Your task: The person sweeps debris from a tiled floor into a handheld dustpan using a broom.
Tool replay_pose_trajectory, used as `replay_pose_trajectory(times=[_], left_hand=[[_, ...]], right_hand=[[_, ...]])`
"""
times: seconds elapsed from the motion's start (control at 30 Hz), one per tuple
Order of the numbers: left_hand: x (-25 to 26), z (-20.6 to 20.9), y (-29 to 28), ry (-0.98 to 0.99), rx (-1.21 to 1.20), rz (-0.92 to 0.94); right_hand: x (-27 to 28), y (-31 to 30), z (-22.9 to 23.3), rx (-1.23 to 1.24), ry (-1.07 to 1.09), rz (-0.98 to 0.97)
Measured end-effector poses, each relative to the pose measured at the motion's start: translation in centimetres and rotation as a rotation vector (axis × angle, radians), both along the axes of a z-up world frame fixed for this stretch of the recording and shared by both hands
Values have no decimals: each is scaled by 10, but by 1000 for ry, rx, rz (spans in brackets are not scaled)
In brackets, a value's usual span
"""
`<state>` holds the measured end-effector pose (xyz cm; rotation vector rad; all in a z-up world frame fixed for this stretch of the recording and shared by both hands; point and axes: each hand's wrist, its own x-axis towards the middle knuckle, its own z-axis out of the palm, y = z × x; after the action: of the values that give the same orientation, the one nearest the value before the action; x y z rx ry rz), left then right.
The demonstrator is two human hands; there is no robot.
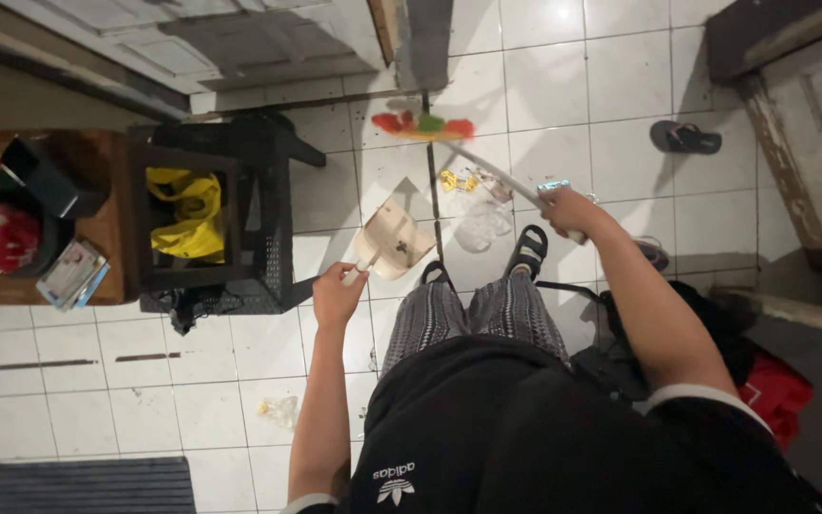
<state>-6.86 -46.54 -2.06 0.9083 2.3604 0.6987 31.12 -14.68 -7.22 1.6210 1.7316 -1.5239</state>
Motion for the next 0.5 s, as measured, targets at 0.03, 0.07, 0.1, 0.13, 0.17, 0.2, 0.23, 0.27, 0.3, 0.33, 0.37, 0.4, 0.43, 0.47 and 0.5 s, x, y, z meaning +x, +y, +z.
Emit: replay_pose_trajectory(times=[0.03, 0.07, 0.1, 0.13, 0.17, 0.2, 0.23, 0.27, 0.3, 0.33, 0.37, 0.4, 0.43, 0.47, 0.5], left_hand=[[-1, 3, -1, 32, 32, 7], [-2, 6, -1, 36, 33, 9], [-2, 9, -2, 0, 27, 38], [-4, 11, -3, -36, 21, 65], [-6, 12, -3, -31, 23, 66], [-7, 12, -5, -30, 6, 70], [-8, 11, -6, -28, -10, 74], [-9, 9, -7, -26, -10, 63], [-11, 7, -8, 19, 44, 21], [-13, 5, -9, 62, 99, -26], [-14, 4, -9, 63, 100, -42], [-15, 3, -8, 61, 87, -33], [-15, 2, -6, 58, 74, -25], [-14, 2, -3, 54, 74, -49], [-15, 3, 1, 55, 100, -70]], right_hand=[[-15, 5, -4, 2, -25, 33], [-27, 9, -10, 5, -50, 61], [-40, 15, -19, 6, -47, 63], [-52, 17, -31, 14, -38, 65], [-63, 18, -44, 40, -46, 112], [-72, 15, -57, 68, -62, 164], [-78, 10, -69, 96, -94, 229], [-81, 4, -78, 120, -126, 283], [-82, -3, -85, 142, -162, 338], [-81, -12, -90, 153, -198, 395], [-82, -19, -94, 164, -234, 477], [-79, -27, -96, 175, -272, 625], [-76, -36, -98, 202, -280, 803], [-68, -49, -98, 278, -264, 1077], [-57, -59, -98, 272, -269, 1054]])
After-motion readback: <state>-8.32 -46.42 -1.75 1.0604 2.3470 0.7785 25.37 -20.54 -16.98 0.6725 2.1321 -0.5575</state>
